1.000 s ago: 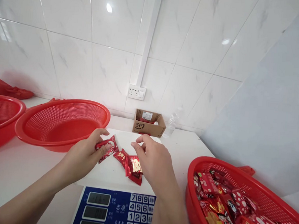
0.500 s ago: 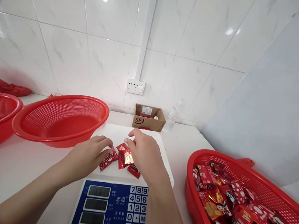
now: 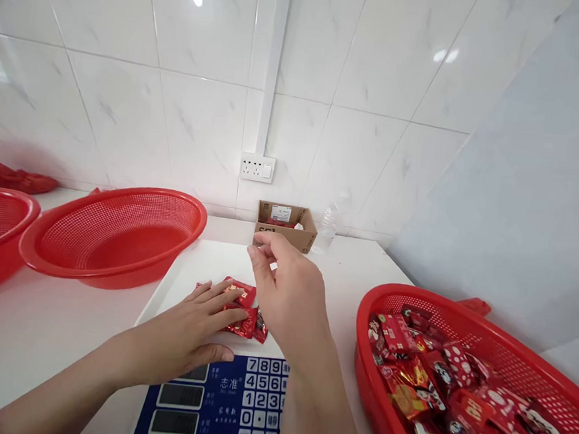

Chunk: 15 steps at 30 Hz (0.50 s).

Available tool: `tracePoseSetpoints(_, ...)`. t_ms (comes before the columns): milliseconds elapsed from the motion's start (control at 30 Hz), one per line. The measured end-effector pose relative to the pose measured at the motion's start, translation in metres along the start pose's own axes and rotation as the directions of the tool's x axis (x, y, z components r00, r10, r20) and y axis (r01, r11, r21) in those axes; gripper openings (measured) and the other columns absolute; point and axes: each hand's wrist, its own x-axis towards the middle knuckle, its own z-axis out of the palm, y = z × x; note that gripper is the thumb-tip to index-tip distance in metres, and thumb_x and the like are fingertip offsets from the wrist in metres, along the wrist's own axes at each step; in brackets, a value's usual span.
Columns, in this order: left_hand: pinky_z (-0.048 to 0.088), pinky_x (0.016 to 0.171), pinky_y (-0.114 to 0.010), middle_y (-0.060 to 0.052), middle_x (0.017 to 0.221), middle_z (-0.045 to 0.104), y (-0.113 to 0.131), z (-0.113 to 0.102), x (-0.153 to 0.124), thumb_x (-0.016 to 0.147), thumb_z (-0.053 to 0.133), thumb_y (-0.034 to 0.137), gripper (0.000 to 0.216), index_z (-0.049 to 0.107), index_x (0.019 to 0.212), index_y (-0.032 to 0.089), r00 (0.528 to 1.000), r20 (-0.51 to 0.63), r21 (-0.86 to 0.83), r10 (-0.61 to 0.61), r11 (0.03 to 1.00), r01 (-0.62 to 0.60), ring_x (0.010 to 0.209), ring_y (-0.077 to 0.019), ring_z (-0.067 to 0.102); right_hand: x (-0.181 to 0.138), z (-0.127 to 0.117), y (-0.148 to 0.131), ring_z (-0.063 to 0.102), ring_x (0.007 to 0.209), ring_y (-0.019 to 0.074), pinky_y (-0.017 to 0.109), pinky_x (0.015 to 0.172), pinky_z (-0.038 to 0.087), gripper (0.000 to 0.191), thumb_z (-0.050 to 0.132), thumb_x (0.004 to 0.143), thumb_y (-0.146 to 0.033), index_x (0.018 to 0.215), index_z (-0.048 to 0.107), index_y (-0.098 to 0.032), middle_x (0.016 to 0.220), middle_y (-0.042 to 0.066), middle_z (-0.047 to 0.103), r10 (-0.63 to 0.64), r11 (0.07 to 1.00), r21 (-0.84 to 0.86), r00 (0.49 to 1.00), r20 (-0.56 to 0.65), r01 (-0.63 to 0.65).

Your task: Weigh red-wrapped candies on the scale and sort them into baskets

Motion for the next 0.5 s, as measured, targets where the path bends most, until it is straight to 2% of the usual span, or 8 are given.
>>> tracePoseSetpoints(100, 0.019, 0.114, -0.065, -0.014, 0.158, 0.029, 0.005, 0.001, 0.007, 0.096, 0.038, 0.056, 0.061, 0.039, 0.145, 0.021, 0.997, 0.025, 0.035, -0.072, 0.997, 0.071, 0.147, -0.0367, 0.012, -0.003, -0.010, -0.002, 0.066, 0.064, 0.0149, 0.026, 0.058, 0.051, 0.025, 0.053, 0.092, -0.034, 0.104, 0.069, -0.019, 0.087, 0.005, 0.075, -0.035, 0.996, 0.084, 0.998, -0.056, 0.039)
tracePoseSetpoints(233, 0.010, 0.112, -0.069, -0.012, 0.162, 0.018, 0.014, 0.006, 0.022, 0.093, 0.029, 0.066, 0.072, 0.024, 0.153, 0.025, 0.992, 0.049, 0.110, -0.117, 0.988, 0.111, 0.147, -0.0399, 0.005, -0.006, -0.023, -0.001, 0.069, 0.072, 0.0150, 0.023, 0.057, 0.052, 0.026, 0.055, 0.092, -0.036, 0.105, 0.070, -0.019, 0.093, 0.005, 0.075, -0.054, 0.985, 0.161, 0.996, -0.069, 0.064)
tracePoseSetpoints(367, 0.013, 0.110, -0.071, -0.007, 0.161, 0.025, 0.019, 0.005, 0.040, 0.097, 0.031, 0.058, 0.057, 0.031, 0.149, 0.034, 0.995, 0.072, 0.160, -0.065, 0.986, 0.052, 0.146, -0.0394, 0.013, -0.010, -0.037, 0.002, 0.070, 0.079, 0.0148, 0.021, 0.058, 0.053, 0.023, 0.057, 0.091, -0.034, 0.102, 0.071, -0.020, 0.092, 0.004, 0.075, -0.078, 0.972, 0.214, 0.993, -0.084, 0.094)
tracePoseSetpoints(500, 0.019, 0.111, -0.068, -0.004, 0.159, 0.030, 0.020, 0.002, 0.040, 0.098, 0.036, 0.053, 0.050, 0.038, 0.145, 0.037, 1.000, 0.008, 0.207, 0.007, 0.978, -0.009, 0.146, -0.0359, 0.020, -0.015, -0.048, 0.003, 0.069, 0.078, 0.0129, 0.018, 0.059, 0.053, 0.020, 0.058, 0.091, -0.033, 0.102, 0.071, -0.022, 0.088, 0.002, 0.075, -0.147, 0.942, 0.284, 0.981, -0.127, 0.178)
